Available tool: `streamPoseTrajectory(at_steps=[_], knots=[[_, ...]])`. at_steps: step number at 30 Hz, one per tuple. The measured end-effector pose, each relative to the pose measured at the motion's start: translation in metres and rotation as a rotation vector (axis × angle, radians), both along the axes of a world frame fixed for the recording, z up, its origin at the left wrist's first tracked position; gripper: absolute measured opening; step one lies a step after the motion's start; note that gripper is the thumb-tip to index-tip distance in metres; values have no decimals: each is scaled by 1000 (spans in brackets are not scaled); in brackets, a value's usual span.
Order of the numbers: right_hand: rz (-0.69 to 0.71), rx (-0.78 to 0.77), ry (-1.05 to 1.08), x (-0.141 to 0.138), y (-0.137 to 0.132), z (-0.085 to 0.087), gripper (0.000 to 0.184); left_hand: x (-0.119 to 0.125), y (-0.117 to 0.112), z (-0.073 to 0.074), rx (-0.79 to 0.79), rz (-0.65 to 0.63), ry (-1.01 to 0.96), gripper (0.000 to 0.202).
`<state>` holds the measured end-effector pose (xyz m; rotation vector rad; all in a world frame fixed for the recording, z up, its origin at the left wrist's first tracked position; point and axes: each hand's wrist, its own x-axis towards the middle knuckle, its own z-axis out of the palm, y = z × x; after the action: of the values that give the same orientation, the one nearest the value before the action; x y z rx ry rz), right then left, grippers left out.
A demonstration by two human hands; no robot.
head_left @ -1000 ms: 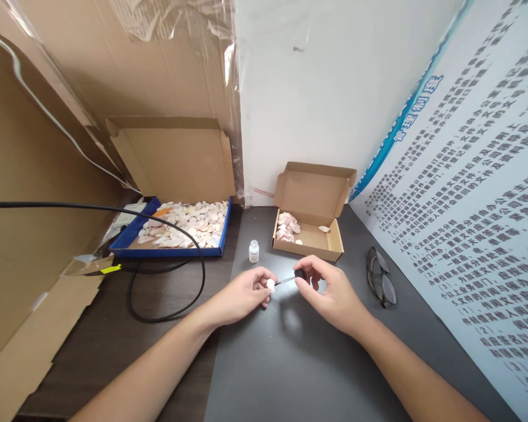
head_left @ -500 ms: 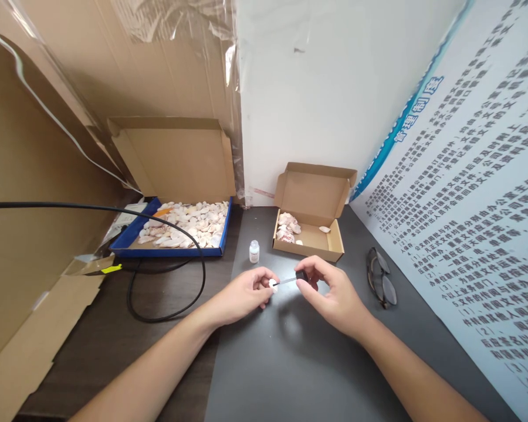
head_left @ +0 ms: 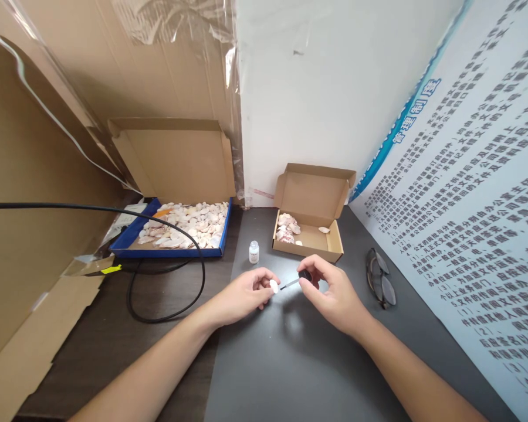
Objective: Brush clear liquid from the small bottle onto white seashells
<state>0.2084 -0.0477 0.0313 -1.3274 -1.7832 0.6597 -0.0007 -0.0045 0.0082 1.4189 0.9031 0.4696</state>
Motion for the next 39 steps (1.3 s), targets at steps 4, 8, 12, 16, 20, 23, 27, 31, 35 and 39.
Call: streamPoseTrajectory(at_steps=[4, 8, 12, 16, 20, 23, 27, 31, 35, 39], knots=[[13, 13, 18, 0, 0, 0, 9, 0, 0, 0, 0, -6, 1, 30], [0, 13, -2, 0, 1, 1, 6, 0, -1, 0, 6, -5, 0, 30], [5, 20, 31, 0, 1, -1, 9, 0, 0, -1, 3, -10, 1, 31], [10, -4, 19, 0, 0, -1, 7, -1, 0, -2, 10, -13, -3, 31], [17, -2, 38, -1, 1, -1, 8, -1, 0, -1, 12, -16, -2, 30], [24, -3, 38, -1, 1, 0, 9, -1, -1, -1, 13, -18, 0, 30], [0, -14, 20, -1, 0, 1, 6, -1, 0, -1, 15, -24, -5, 31], [7, 1, 50, 0, 0, 0, 9, 0, 0, -1, 10, -22, 2, 31], [24, -8, 29, 0, 0, 0, 7, 0, -1, 2, 9, -17, 6, 32], [9, -3, 43, 1, -1, 0, 7, -1, -1, 2, 7, -20, 10, 33]])
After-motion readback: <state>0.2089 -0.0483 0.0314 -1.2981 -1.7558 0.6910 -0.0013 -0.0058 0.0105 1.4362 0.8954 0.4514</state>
